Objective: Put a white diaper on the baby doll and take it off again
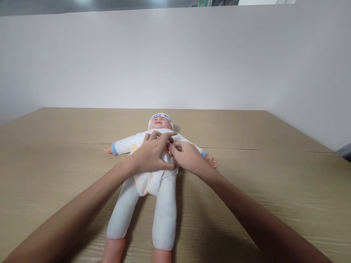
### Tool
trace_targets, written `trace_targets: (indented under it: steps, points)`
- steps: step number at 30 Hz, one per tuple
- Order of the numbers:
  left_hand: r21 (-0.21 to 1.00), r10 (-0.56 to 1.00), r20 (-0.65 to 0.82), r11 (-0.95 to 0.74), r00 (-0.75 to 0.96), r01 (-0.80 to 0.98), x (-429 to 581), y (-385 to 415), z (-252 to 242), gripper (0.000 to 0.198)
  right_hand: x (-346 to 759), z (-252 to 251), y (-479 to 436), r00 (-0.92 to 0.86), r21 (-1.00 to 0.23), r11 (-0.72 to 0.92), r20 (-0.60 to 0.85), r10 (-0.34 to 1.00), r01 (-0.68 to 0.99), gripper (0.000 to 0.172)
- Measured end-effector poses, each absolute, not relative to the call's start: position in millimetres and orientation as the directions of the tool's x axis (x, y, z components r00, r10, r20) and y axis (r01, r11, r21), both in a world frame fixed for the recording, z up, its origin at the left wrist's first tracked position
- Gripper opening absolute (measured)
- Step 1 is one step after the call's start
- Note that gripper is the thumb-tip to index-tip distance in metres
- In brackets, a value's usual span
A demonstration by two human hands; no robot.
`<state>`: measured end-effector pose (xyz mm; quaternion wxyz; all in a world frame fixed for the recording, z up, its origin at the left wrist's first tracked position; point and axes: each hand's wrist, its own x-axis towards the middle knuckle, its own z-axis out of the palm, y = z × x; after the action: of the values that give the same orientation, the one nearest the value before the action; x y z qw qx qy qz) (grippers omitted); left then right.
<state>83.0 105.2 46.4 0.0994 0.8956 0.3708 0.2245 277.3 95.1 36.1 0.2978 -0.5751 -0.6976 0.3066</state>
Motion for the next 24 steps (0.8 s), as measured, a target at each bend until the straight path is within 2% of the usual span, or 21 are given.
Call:
trace_targets:
  steps: [4, 7, 10, 14, 16, 18, 20, 24]
  points:
    - [0.365, 0.695, 0.35, -0.719, 0.628, 0.592, 82, 104, 47, 0.092, 275, 26, 62, -0.1, -0.666, 0.398, 0.439, 0.893, 0.631, 0.034]
    - [0.421, 0.675, 0.387, -0.735, 0.628, 0.531, 75, 98, 51, 0.095, 281, 15, 41, -0.244, -0.526, 0.596, 0.591, 0.769, 0.607, 0.035]
    - [0.456, 0.661, 0.47, -0.749, 0.584, 0.481, 55, 89, 52, 0.087, 293, 5, 32, -0.379, -0.422, 0.68, 0.599, 0.705, 0.6, 0.043]
    - [0.502, 0.736, 0.565, -0.665, 0.373, 0.553, 4, 77, 34, 0.047, 303, 5, 33, -0.398, -0.39, 0.681, 0.593, 0.7, 0.619, 0.049]
    - [0.575, 0.836, 0.507, -0.51, 0.21, 0.639, -26, 73, 17, 0.035, 300, 13, 36, -0.377, -0.406, 0.672, 0.597, 0.708, 0.62, 0.049]
    - [0.613, 0.912, 0.398, -0.347, 0.101, 0.71, -53, 70, -2, 0.036, 291, 25, 41, -0.41, -0.412, 0.688, 0.58, 0.704, 0.598, 0.047]
    - [0.587, 0.949, 0.303, -0.261, 0.091, 0.767, -71, 69, -17, 0.037, 277, 39, 49, -0.516, -0.393, 0.738, 0.535, 0.669, 0.549, 0.045]
    - [0.528, 0.968, 0.192, -0.24, 0.161, 0.814, -80, 70, -26, 0.037, 241, 65, 76, -0.775, -0.344, 0.853, 0.376, 0.508, 0.392, 0.044]
